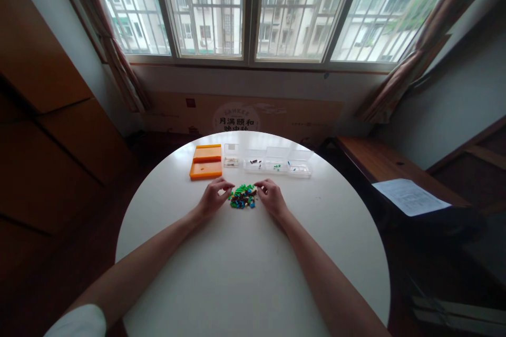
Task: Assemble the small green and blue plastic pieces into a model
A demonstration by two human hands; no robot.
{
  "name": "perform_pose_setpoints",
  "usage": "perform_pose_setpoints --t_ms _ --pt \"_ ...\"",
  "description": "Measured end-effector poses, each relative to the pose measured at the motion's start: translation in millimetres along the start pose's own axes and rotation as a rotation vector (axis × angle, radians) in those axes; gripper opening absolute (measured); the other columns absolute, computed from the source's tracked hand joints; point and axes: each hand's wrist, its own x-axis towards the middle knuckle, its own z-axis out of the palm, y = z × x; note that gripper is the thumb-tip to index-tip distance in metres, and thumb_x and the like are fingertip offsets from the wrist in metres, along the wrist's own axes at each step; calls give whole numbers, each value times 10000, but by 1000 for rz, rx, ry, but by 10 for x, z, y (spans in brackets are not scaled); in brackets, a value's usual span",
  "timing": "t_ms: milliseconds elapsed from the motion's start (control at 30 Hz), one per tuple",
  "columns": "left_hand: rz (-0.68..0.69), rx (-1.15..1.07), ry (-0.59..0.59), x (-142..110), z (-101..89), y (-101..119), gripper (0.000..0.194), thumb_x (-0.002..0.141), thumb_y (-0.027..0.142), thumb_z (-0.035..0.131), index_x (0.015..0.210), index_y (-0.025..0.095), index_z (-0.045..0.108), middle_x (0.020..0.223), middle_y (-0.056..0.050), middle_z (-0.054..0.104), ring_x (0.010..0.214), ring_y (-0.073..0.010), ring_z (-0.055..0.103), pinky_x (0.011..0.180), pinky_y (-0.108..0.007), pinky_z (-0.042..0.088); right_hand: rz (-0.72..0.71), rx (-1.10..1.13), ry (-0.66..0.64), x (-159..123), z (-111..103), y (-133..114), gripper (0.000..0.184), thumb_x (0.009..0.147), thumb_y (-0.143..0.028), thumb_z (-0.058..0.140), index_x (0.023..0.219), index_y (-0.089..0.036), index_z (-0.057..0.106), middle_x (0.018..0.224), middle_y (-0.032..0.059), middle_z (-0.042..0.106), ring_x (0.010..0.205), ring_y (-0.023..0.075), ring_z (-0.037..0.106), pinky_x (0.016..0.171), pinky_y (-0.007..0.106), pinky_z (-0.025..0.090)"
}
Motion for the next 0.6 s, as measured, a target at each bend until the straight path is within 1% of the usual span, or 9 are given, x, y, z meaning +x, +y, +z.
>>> perform_pose_setpoints --t_ms 233,433,600 --pt "1 3 13 5 2 19 133 805 172 548 856 153 670 734 -26 569 684 -120 538 646 -237 439 -56 2 -3 -20 -6 -7 265 768 -83 433 873 -157 665 826 62 642 767 159 596 723 263 453" --pt "24 10 11 -13 1 40 138 804 166 546 863 158 670 727 -22 572 677 -117 540 646 -236 442 -55 -12 -14 -22 10 -11 256 781 -95 435 879 -160 663 826 60 638 758 159 596 719 264 453" --pt "16 9 4 -11 -12 57 145 803 172 541 860 159 674 717 -19 577 655 -111 541 619 -225 440 -55 -49 -21 -32 -4 -30 246 782 -100 452 876 -166 670 852 64 620 766 157 592 732 264 451"
